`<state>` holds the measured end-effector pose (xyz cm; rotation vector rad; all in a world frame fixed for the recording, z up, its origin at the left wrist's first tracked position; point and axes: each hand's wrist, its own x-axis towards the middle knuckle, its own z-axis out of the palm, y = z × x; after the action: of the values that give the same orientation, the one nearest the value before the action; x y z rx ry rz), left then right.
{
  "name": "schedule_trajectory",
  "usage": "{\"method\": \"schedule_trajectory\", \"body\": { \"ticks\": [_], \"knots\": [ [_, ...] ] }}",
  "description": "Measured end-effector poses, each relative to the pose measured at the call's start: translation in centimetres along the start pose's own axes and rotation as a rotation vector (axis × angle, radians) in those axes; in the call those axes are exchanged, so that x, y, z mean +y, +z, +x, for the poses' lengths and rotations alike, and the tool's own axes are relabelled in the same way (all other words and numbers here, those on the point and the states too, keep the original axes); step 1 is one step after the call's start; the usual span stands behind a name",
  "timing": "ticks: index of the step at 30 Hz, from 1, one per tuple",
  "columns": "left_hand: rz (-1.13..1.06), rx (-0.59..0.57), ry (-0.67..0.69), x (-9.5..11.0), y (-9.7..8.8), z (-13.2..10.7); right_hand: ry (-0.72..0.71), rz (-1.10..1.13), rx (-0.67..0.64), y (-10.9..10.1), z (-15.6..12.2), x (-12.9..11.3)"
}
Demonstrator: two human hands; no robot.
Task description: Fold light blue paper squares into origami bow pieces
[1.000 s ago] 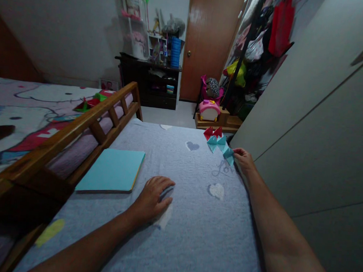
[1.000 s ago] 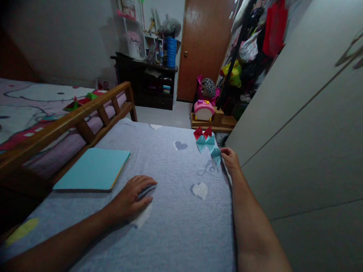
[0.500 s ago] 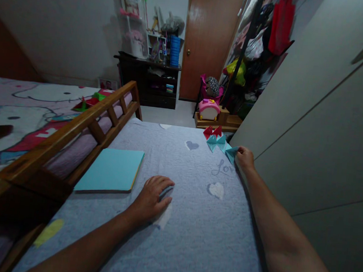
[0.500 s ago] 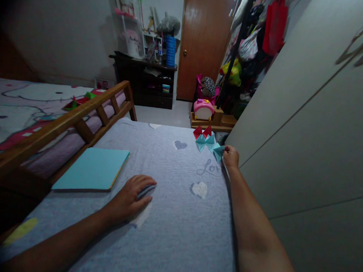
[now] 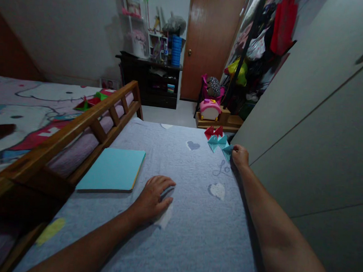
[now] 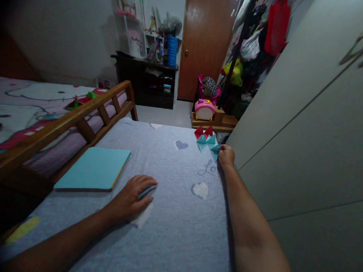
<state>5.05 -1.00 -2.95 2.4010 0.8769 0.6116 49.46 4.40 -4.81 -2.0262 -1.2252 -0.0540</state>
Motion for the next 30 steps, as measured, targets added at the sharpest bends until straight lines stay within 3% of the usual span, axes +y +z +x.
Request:
{"method": "schedule_trajectory", "body": {
  "ticks": [17,30],
  "knots": [
    [-0.002,0.01,0.007,-0.22,0.11,-0.15,0.015,0.042,-0.035,0.37,-0.24,-0.24],
    [-0.004,-0.003,-0.007,0.29,-0.28,-0.07,0.085,-0.017,0.024,0.57,-0.12,-0.34]
  ]
}}
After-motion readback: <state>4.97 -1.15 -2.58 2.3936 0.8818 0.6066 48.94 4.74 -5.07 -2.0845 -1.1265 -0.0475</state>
